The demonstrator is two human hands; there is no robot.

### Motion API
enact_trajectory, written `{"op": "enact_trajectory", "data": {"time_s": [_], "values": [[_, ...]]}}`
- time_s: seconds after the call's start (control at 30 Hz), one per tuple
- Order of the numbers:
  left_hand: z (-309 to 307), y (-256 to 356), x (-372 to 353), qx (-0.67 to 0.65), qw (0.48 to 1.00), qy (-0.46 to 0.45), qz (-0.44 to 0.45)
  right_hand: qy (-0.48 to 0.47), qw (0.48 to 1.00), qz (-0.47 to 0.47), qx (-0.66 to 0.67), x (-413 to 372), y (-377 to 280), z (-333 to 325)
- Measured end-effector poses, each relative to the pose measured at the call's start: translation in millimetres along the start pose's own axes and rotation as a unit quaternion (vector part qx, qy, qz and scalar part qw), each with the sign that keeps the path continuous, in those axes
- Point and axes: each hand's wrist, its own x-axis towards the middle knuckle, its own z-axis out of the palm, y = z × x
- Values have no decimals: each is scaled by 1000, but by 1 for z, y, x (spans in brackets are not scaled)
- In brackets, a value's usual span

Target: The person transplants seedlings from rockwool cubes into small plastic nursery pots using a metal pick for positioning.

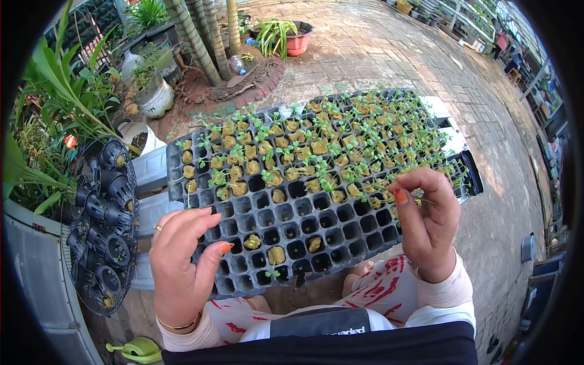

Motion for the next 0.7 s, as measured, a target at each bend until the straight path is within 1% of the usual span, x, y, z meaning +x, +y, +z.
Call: {"op": "enact_trajectory", "data": {"time_s": [0.1, 0.27, 0.37, 0.4, 0.47, 0.53, 0.57, 0.6, 0.67, 0.7], "values": [[2, 0, 1, -5, 1000, -5, -2, -12, 1000, -16, -21, 2, 3, -2], [4, 4, 6, -12, 1000, -8, -6, 14, 999, -5, -37, 3, 11, -9], [5, 6, 9, -6, 1000, -2, -5, 98, 995, 18, -18, 6, 15, -21], [6, 6, 10, -8, 1000, 2, -11, 110, 993, 11, -36, 6, 19, -29], [6, 6, 10, -12, 1000, 5, -17, 172, 985, 24, 2, 10, 24, -42], [4, 4, 10, -3, 1000, 0, -17, 214, 976, 21, 29, 17, 36, -57], [2, 3, 10, 7, 1000, -6, -20, 232, 971, 43, 46, 21, 43, -61], [2, 3, 10, 5, 1000, -10, -18, 233, 970, 46, 42, 22, 52, -67], [2, 3, 10, 2, 999, -7, -31, 199, 966, 166, 23, 22, 70, -83], [3, 2, 11, 2, 1000, 9, -30, 214, 964, 157, 24, 23, 78, -91]]}}
